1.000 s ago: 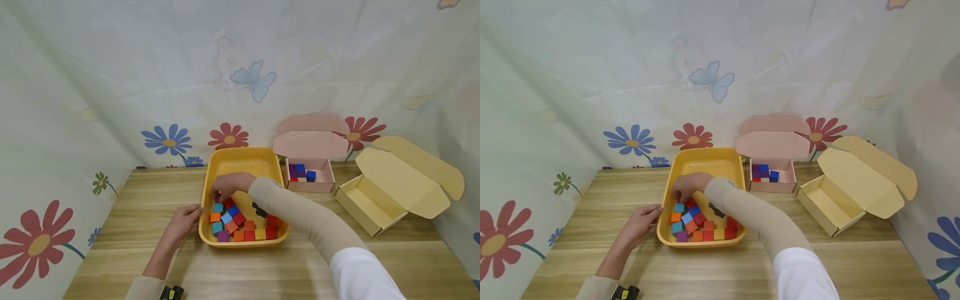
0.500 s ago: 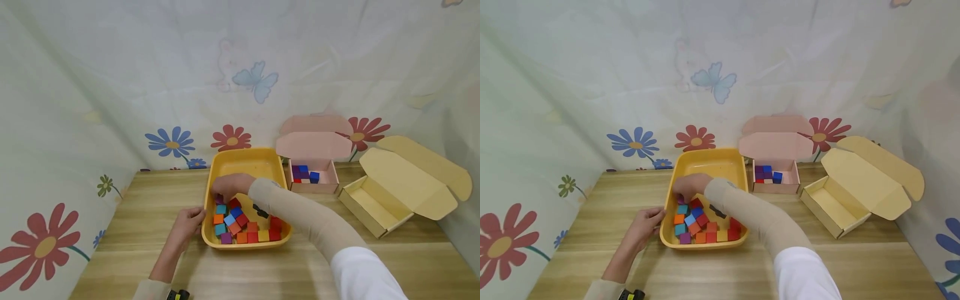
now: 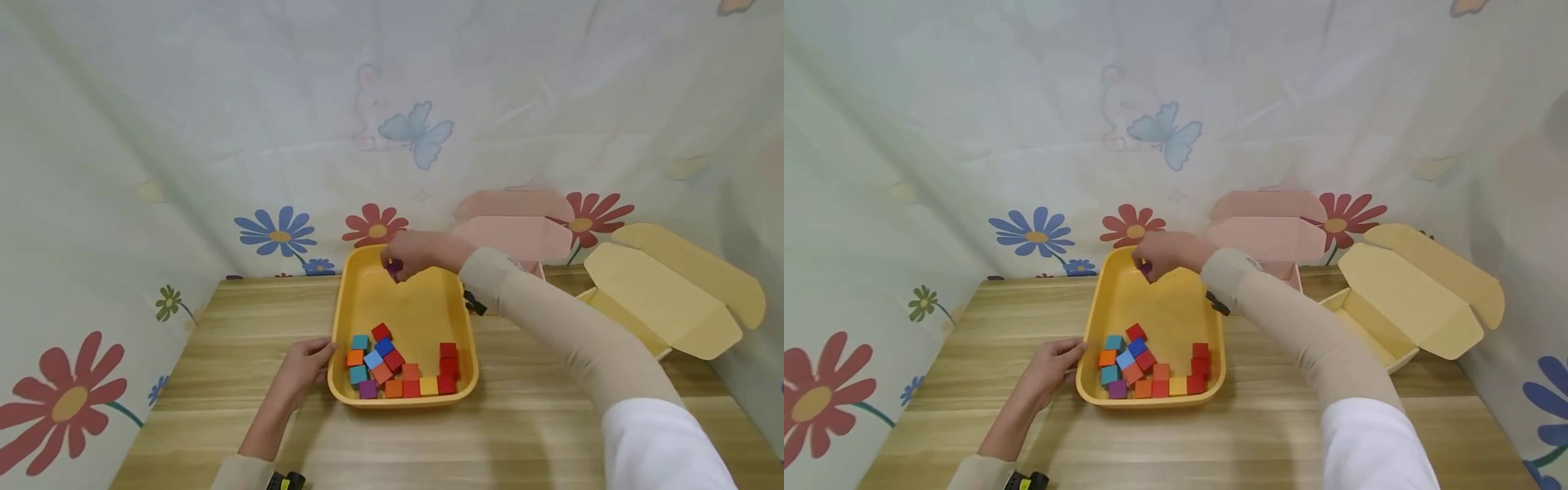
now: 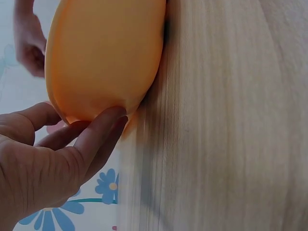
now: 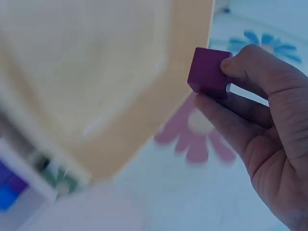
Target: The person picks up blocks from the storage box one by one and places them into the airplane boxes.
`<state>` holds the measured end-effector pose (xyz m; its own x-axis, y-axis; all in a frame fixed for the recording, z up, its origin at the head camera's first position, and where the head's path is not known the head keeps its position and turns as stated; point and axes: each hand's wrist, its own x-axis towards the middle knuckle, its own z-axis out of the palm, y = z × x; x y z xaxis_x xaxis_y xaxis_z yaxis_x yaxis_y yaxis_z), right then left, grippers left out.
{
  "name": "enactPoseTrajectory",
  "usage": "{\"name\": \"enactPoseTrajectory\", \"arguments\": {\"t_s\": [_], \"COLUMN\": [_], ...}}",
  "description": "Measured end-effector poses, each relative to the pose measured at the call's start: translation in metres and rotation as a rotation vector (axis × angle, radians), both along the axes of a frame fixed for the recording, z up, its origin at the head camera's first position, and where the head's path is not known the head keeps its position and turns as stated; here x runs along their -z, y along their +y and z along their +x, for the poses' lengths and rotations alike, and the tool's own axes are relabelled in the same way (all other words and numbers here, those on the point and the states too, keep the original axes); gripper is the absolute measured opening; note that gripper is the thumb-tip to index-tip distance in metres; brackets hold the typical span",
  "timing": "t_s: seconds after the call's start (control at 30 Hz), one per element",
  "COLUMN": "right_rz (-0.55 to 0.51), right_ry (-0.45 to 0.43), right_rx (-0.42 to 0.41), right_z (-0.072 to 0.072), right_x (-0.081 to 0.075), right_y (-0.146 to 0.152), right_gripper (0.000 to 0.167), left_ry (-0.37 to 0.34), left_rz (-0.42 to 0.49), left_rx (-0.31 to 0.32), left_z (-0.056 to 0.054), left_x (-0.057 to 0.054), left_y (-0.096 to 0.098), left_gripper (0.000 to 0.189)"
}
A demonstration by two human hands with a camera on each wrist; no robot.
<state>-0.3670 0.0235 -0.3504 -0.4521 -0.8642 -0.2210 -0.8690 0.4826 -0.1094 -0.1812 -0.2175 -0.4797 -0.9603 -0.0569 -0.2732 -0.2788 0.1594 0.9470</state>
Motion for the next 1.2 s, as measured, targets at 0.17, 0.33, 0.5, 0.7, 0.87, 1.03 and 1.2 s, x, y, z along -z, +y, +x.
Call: {"name": "enactPoseTrajectory", "arguments": {"t_s": [0.17,0.33,0.5,0.7,0.87,1.03,1.2], "right_rz": [-0.047,-0.01,0.049,0.1,0.068,0.058,0.036], "right_ry": [0.036,0.031,0.059,0.092,0.057,0.009,-0.021], "right_rx": [0.019,0.152,0.212,0.281,0.379,0.485,0.538], "right_z": [-0.01,-0.015,-0.011,-0.011,-0.015,-0.017,-0.02], "right_x": [-0.01,-0.006,-0.001,0.015,0.029,0.041,0.055], "right_y": [0.049,0.095,0.134,0.174,0.189,0.195,0.199], "right_gripper": [0.007,0.006,0.006,0.014,0.01,0.016,0.015], "left_ry": [-0.006,-0.016,-0.011,-0.012,-0.012,-0.017,-0.017], "left_rz": [0.015,0.023,0.046,0.062,0.059,0.067,0.081], "left_rx": [0.0,-0.009,-0.006,0.007,0.001,0.007,0.008], "left_z": [0.001,-0.001,-0.003,-0.003,-0.004,-0.003,-0.003], "left_x": [0.0,0.003,0.003,0.002,0.003,0.004,0.003], "left_y": [-0.005,-0.004,-0.004,-0.003,-0.003,-0.004,-0.004], "left_gripper": [0.043,0.042,0.043,0.043,0.042,0.042,0.043]}}
